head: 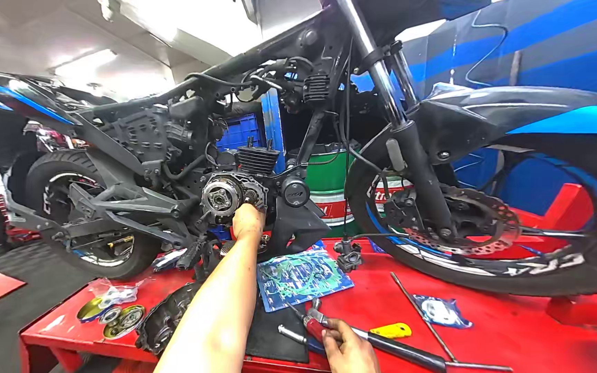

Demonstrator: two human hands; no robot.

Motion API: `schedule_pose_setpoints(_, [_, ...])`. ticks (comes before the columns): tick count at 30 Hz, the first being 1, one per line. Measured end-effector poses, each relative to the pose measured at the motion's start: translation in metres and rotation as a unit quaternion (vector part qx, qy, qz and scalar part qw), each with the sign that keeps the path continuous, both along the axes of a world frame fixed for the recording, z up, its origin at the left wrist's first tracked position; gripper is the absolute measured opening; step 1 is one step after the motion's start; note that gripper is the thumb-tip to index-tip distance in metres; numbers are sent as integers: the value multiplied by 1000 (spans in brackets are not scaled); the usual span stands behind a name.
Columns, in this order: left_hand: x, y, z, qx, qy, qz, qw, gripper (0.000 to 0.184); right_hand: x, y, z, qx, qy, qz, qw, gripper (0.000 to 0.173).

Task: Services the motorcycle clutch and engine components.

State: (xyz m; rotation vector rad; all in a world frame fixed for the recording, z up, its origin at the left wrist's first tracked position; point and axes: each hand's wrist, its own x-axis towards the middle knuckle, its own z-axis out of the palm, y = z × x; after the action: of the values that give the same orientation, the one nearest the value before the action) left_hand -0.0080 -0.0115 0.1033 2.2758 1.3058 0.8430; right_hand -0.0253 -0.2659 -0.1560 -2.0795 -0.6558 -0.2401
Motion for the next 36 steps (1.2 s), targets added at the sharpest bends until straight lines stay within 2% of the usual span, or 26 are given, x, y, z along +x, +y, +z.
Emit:
schedule_pose_setpoints(2, [0, 1, -9, -30, -63, 12, 998, 28, -1, -4, -1, 5, 6, 1, 1000, 28])
schedule_pose_setpoints(7, [9, 4, -19, -93, -141, 36, 985, 36, -2, -16, -2, 6, 14, -3, 1000, 27])
schedule_pose_setpoints(20, [19, 8, -37, -143, -200, 26, 969, 51, 2, -31, -7, -3, 45, 5, 999, 28])
schedule_pose_setpoints(24, [12, 9, -44, -115, -248, 21, 962, 38, 1, -34, -4, -7, 55, 9, 998, 28])
schedule_pose_setpoints(28, [10, 18, -43, -100, -229, 6, 968, 30, 1, -31, -6, -10, 52, 9, 999, 26])
schedule_pose_setpoints(36, [12, 19, -37, -133, -211, 20, 968, 41, 2, -33, -8, -15, 67, 11, 998, 26])
